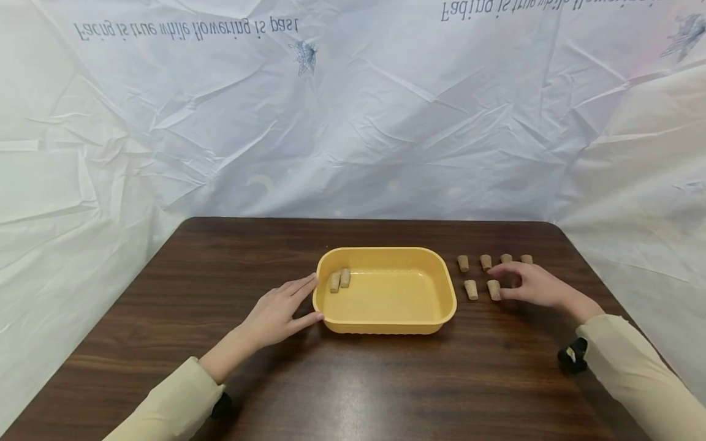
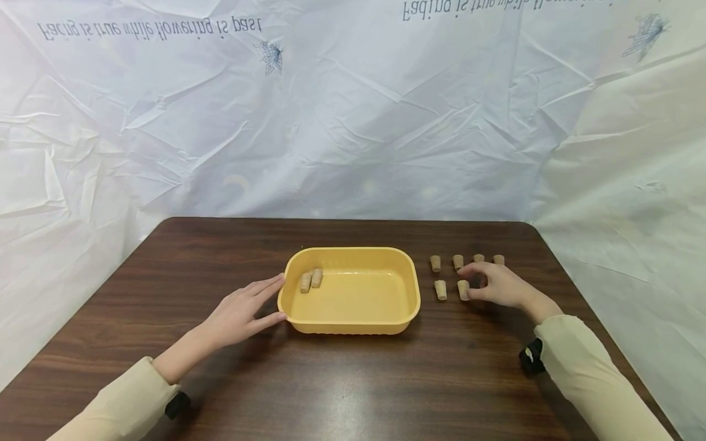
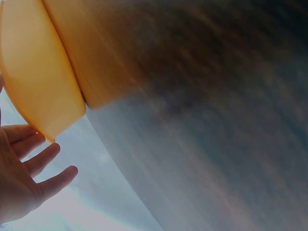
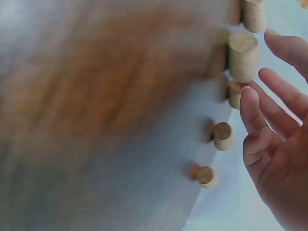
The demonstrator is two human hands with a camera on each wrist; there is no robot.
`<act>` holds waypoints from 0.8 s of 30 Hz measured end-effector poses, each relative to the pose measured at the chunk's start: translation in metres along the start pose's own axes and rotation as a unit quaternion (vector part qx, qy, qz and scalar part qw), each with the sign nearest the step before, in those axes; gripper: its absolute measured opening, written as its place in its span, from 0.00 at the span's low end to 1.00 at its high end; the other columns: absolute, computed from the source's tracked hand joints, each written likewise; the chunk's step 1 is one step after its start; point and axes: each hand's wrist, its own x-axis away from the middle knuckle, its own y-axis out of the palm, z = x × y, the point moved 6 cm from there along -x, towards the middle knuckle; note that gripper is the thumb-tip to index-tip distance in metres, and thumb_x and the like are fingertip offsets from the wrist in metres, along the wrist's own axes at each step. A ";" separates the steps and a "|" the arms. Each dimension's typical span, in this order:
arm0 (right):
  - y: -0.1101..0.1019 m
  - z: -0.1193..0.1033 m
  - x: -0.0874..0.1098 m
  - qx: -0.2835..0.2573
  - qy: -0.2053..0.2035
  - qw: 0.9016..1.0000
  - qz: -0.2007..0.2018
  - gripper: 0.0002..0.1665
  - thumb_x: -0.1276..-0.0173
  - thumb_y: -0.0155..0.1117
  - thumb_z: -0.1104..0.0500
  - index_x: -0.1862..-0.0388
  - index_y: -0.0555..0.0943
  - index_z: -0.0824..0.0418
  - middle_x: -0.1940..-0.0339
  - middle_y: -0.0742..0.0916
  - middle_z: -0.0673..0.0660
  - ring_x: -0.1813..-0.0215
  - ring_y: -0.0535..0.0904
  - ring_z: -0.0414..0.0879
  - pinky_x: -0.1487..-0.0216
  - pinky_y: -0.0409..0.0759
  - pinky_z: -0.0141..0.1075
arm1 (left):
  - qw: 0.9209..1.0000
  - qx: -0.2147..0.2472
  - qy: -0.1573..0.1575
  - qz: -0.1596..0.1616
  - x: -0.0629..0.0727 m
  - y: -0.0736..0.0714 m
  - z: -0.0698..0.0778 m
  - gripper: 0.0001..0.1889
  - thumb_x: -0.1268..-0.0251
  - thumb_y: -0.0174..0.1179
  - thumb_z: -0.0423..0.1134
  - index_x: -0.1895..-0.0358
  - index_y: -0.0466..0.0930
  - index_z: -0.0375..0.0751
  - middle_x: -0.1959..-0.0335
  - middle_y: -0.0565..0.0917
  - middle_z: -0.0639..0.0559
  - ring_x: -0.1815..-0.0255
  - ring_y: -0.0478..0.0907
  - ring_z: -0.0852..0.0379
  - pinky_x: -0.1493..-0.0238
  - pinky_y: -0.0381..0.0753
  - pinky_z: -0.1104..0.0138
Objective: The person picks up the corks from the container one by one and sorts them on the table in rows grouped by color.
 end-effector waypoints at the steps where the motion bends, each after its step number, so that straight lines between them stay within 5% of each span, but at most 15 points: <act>1: -0.003 -0.002 -0.001 0.000 -0.009 1.000 0.007 0.24 0.43 0.64 0.58 0.49 0.74 0.67 0.58 0.79 0.58 0.75 0.70 0.39 0.76 0.70 0.33 | 1.000 -0.001 0.001 0.000 0.000 0.000 0.000 0.36 0.43 0.49 0.62 0.37 0.63 0.40 0.38 0.65 0.49 0.44 0.67 0.48 0.56 0.70 0.51; 12: -0.028 -0.039 -0.031 0.002 -0.045 0.998 0.050 0.24 0.41 0.62 0.51 0.49 0.74 0.61 0.59 0.80 0.55 0.73 0.71 0.42 0.75 0.70 0.34 | 1.000 -0.004 0.003 -0.002 0.000 0.000 0.000 0.36 0.43 0.50 0.61 0.37 0.62 0.39 0.38 0.64 0.47 0.44 0.66 0.47 0.55 0.69 0.51; 20: -0.033 -0.076 -0.066 -0.005 -0.055 0.998 0.023 0.25 0.40 0.59 0.47 0.46 0.73 0.55 0.66 0.79 0.52 0.76 0.71 0.46 0.77 0.70 0.37 | 1.000 -0.004 0.004 -0.002 -0.001 -0.001 0.001 0.36 0.43 0.50 0.61 0.37 0.62 0.39 0.38 0.65 0.47 0.44 0.67 0.48 0.56 0.70 0.51; 24: -0.029 -0.099 -0.084 -0.005 -0.084 0.996 0.007 0.25 0.40 0.59 0.46 0.46 0.73 0.56 0.61 0.79 0.51 0.73 0.71 0.44 0.73 0.70 0.38 | 1.000 -0.003 0.006 0.000 -0.001 -0.002 0.002 0.36 0.43 0.51 0.61 0.37 0.63 0.39 0.38 0.65 0.48 0.44 0.67 0.48 0.56 0.70 0.51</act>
